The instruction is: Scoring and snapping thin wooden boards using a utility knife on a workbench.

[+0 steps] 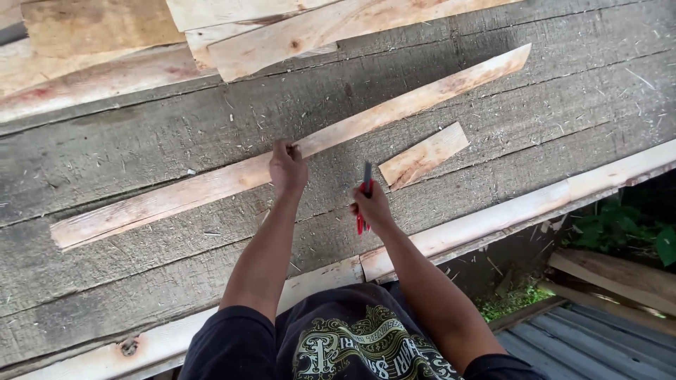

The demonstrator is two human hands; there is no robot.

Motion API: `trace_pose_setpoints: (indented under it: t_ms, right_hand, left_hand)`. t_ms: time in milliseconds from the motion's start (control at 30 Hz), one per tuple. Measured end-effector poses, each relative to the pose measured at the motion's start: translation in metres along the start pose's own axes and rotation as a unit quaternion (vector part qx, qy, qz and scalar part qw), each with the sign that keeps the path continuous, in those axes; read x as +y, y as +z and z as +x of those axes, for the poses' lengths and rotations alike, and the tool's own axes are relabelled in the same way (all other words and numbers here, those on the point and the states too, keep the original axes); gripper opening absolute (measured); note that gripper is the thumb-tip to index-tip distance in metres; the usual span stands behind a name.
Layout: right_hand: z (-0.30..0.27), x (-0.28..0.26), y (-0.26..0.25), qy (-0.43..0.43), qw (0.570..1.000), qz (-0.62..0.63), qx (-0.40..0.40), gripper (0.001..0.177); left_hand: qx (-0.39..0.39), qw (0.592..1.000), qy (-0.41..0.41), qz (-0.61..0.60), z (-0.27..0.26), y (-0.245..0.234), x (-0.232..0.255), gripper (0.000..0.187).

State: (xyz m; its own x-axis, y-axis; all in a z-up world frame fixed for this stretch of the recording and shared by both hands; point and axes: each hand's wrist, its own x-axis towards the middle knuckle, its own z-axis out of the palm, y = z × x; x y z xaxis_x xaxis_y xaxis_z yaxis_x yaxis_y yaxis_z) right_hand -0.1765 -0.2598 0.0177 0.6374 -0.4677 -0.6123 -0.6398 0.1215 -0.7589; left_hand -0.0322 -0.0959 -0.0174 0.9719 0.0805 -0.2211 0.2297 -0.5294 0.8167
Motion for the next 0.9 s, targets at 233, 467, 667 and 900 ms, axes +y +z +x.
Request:
trace_pose_setpoints:
  t_ms: [233, 467, 667, 900]
  right_hand:
    - [0.048, -0.038, -0.052, 0.0, 0.987, 0.155, 0.039, 0.035]
    - [0.136, -0.071, -0.139, -0.008, 0.975, 0.223, 0.006, 0.029]
    - [0.216, -0.115, -0.213, 0.0, 0.966, 0.26, -0.011, 0.031]
    - [0.324, -0.181, -0.249, 0.0, 0.933, 0.358, -0.028, 0.03]
  left_hand:
    - [0.01, 0.995, -0.042, -0.085, 0.017, 0.067, 0.003, 0.027]
    - [-0.041, 0.994, -0.073, -0.076, 0.027, 0.139, 0.067, 0.039]
    - [0.031, 0.989, -0.122, -0.08, 0.048, 0.205, 0.132, 0.058]
    - [0.06, 0.855, -0.149, -0.492, 0.109, 0.239, 0.181, 0.009]
